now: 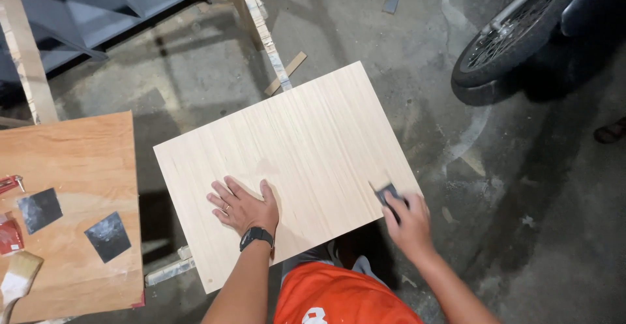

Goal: The person is manually sanding the surface and edges of a rectangular wooden board using a small piece of sandpaper.

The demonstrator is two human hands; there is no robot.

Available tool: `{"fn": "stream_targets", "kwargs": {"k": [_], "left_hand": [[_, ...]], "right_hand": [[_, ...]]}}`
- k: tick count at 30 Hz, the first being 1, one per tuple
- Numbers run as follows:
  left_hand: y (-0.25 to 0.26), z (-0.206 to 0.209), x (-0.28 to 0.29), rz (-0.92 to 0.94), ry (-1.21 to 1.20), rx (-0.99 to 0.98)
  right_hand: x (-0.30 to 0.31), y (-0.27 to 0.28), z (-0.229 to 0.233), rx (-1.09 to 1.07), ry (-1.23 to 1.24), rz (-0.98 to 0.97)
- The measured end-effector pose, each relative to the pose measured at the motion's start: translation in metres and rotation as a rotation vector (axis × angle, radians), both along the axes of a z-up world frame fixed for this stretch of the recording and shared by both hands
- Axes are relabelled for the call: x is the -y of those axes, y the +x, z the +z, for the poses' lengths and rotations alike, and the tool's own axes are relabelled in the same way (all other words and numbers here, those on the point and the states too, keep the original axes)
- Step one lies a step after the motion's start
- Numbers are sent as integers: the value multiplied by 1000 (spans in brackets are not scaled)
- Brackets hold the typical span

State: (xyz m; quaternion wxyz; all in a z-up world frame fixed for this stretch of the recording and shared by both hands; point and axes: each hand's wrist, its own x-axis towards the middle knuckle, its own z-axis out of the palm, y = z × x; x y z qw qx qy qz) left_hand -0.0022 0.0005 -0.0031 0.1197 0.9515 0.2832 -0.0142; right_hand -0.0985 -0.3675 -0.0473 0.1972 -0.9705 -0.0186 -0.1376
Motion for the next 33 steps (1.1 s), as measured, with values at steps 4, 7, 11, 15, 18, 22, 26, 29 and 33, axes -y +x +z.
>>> {"fn": "stream_targets", "kwargs": {"k": [4,7,11,15,18,22,26,29,33], "left_hand": [[5,15,4,40,-99,-82],[0,-8,-2,1,32,18],[0,-11,0,-3,53,26],[0,-14,-1,-2,64,12],[1,-8,0,6,47,-6],[1,-8,0,3,39,7],[1,-7,0,-10,67,20],[-1,-4,1,-18,56,13],[0,-7,0,-5,44,-12]], "right_hand": [[1,-6,5,-61,127,4],[-10,57,-8,4,8,19],[-41,193,2,55,32,43],[-66,323,-2,58,21,-12],[-78,370,-5,-33,36,-65],[-65,323,12,-33,43,-45],[-36,194,30,-60,85,-32],[0,83,6,-2,34,-51],[26,-13,-16,-49,-48,-156]]}}
